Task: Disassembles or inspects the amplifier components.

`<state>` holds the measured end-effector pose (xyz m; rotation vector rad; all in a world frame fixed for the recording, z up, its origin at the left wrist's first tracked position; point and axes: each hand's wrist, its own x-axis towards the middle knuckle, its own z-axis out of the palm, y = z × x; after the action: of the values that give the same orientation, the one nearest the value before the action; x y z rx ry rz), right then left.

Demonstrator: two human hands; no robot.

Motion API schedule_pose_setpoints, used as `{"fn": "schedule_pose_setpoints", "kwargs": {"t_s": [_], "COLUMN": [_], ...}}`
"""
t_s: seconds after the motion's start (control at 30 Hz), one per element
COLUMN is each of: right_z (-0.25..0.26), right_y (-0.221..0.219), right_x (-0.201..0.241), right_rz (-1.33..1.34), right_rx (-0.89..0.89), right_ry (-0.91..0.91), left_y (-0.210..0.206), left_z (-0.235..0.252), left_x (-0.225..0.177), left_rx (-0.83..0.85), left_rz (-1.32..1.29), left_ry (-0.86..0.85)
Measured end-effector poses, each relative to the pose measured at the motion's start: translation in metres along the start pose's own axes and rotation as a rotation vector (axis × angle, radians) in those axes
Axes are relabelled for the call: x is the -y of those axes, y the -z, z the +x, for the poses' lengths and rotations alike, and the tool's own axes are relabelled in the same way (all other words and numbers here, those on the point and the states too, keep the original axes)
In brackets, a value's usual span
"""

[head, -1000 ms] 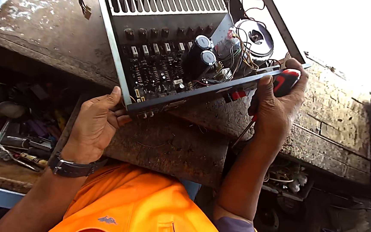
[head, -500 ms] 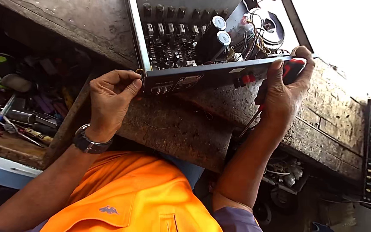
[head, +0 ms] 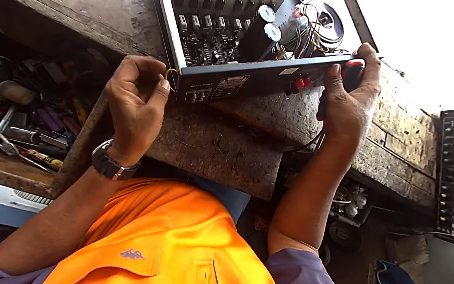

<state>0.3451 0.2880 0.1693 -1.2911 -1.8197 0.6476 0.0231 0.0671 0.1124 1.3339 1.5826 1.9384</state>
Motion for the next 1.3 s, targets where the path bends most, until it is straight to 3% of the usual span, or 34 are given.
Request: {"fn": "schedule_pose_setpoints", "kwargs": {"t_s": [0.07,0.13,0.27,0.47,0.67,1.07,1.17,1.3], "right_z": [-0.013,-0.04,-0.106,-0.149,-0.161,-0.173,-0.178,-0.186], "right_y": [0.002,0.001,-0.007,-0.039,-0.042,-0.027,-0.006,0.056], "right_x": [0.008,0.025,0.062,0.068,0.057,0.052,0.053,0.059], "right_rz": [-0.029,-0.012,0.088,0.032,0.058,0.131,0.151,0.243], "right_rx": [-0.021,-0.005,0.245,0.378,0.372,0.343,0.304,0.1], "right_ry": [0.017,-0.001,-0.037,-0.016,-0.039,-0.073,-0.049,0.074], "left_y": [0.001,-0.001,-0.003,-0.011,-0.018,-0.014,-0.01,-0.004], "left_z": [-0.002,-0.006,-0.003,0.002,0.003,0.004,0.006,0.011], "left_x": [-0.012,-0.018,-0.016,-0.019,-0.01,-0.013,-0.015,-0.023], "left_rx": [0.071,0.156,0.26,0.231,0.172,0.251,0.273,0.316], "left_rz": [0.077,0.093,0.175,0.208,-0.006,-0.056,-0.079,-0.057], "left_ry": [-0.094,-0.063,-0.022,-0.05,-0.068,0.012,0.08,0.153]}}
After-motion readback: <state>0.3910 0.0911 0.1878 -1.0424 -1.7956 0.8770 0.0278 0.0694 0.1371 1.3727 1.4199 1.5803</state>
